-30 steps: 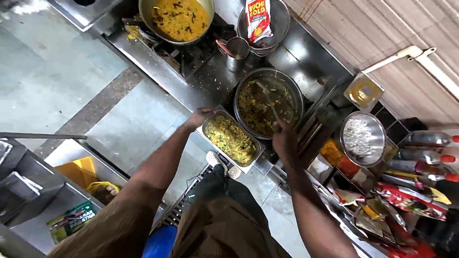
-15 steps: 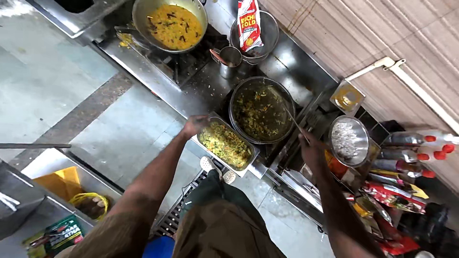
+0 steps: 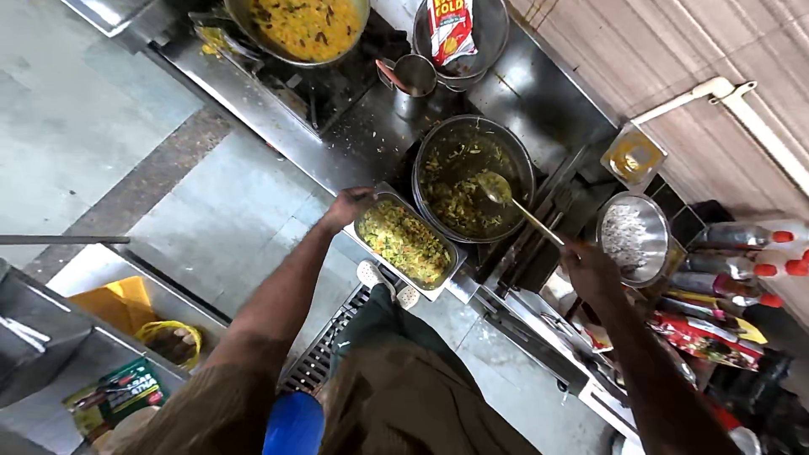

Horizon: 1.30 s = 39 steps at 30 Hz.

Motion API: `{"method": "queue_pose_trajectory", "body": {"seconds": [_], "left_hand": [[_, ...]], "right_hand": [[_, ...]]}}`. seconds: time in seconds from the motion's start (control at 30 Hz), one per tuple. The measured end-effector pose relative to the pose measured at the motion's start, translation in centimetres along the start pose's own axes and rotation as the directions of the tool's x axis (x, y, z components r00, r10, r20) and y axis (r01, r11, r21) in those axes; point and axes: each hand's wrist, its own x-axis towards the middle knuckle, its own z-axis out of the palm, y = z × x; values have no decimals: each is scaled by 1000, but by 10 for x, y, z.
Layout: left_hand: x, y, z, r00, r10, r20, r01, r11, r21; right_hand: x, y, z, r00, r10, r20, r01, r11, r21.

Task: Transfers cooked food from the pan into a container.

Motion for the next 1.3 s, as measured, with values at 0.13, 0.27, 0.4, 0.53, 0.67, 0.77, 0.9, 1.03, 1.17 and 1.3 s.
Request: {"method": "queue_pose_trajectory", "body": {"seconds": [0.13,0.27,0.4,0.53,0.67,0.77,0.9,1.03,1.17,1.3], "left_hand": [[2,0,2,1000,-2,-18,2,1000,16],[2,0,4,999,2,-40,-1,1000,16],[2,0,3,999,-9,-53,8,1000,-16],[1,-1,4,998,-14,-60,10,998,-63],[2,0,4,998,-31,-49,26,996,-90],[2,2,4,996,-69,-55,65,995,-69],[3,-4,2,998,-35,-44,32,997,-66],[1,-3,3,999,-29,-41,26,997,-68],[1,-5,1,999,7,-33,-7,1000,-8],[0,0,2,999,-37,-38,36,999,-36]], "right_hand": [[10,17,2,991,-92,93,90,996,20],[-8,-20,17,972,-60,228,0,967,256],[-6,-59,50,942,-2,334,-187,826,531],[2,-83,71,891,78,447,-417,531,738],[-1,-85,85,847,95,523,-526,300,796],[-8,-79,86,875,99,474,-483,265,835],[-24,-70,69,912,150,383,-411,294,863],[-55,-58,55,939,149,310,-344,366,865],[-105,-68,55,956,139,257,-292,467,835],[-154,-99,93,972,174,156,-231,614,755]]}}
